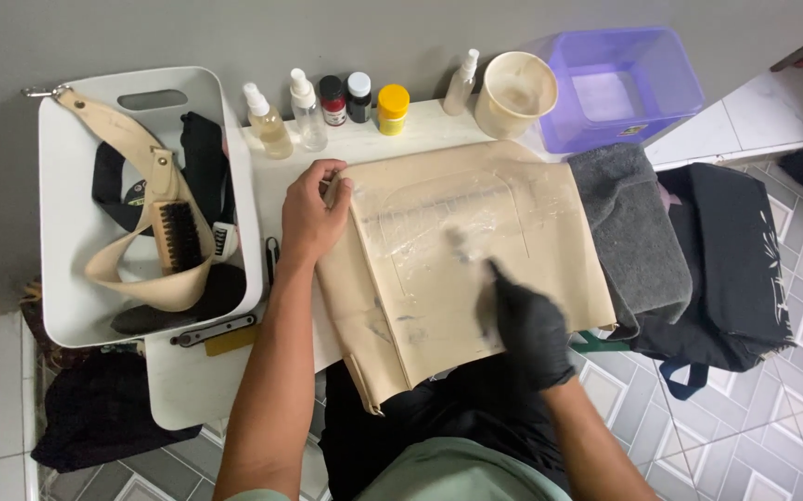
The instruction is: Applying and spreading a white polishing or cleaning cream onto the surface of a light-colored bag using a gloved finger.
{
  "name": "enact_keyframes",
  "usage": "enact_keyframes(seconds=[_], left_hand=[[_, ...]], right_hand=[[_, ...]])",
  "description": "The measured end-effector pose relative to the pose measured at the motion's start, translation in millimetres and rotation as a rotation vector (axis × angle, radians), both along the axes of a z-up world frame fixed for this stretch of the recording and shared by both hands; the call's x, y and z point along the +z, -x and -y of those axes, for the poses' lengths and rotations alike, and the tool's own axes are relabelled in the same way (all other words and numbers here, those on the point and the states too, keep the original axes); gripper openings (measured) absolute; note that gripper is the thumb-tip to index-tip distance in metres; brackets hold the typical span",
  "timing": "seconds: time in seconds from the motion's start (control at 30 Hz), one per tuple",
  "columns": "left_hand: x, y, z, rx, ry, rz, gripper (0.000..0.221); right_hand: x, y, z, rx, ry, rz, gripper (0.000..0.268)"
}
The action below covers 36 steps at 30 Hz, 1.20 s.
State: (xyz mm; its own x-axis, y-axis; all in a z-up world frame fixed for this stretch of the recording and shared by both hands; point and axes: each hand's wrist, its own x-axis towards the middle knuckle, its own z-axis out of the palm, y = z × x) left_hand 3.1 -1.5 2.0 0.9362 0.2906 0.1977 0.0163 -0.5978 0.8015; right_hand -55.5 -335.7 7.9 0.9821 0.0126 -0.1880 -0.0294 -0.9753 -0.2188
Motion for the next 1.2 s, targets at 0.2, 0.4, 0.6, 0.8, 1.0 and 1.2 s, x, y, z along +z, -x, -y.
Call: enact_keyframes(seconds=[0.2, 0.4, 0.6, 0.8, 1.0, 1.2], left_hand=[[-0.2, 0.7, 0.9, 0.001, 0.006, -0.007, 0.025], [-1.6, -2.3, 0.7, 0.001, -0.004, -0.001, 0.026], [-5.7, -3.6, -0.8, 0.006, -0.020, -0.005, 0.027], [0.2, -2.0, 1.0, 0.004, 0.007, -0.040, 0.028], [-3.4, -2.9, 0.5, 0.018, 0.015, -0.039, 0.029], [-4.0, -3.5, -0.9, 0.008, 0.000, -0.031, 0.029]], right_hand=[[11.1, 1.4, -15.3, -0.182, -0.088, -0.045, 0.037], [21.1, 17.5, -38.0, 0.088, -0.214, -0.151, 0.041], [20.3, -44.8, 27.5, -0.201, -0.051, 0.065, 0.043], [27.2, -20.6, -19.8, 0.022, -0.225, -0.102, 0.044], [-82.5, -99.9, 75.4, -0.037, 0.189, 0.626, 0.038], [0.3, -62.8, 10.5, -0.049, 0.033, 0.104, 0.035]])
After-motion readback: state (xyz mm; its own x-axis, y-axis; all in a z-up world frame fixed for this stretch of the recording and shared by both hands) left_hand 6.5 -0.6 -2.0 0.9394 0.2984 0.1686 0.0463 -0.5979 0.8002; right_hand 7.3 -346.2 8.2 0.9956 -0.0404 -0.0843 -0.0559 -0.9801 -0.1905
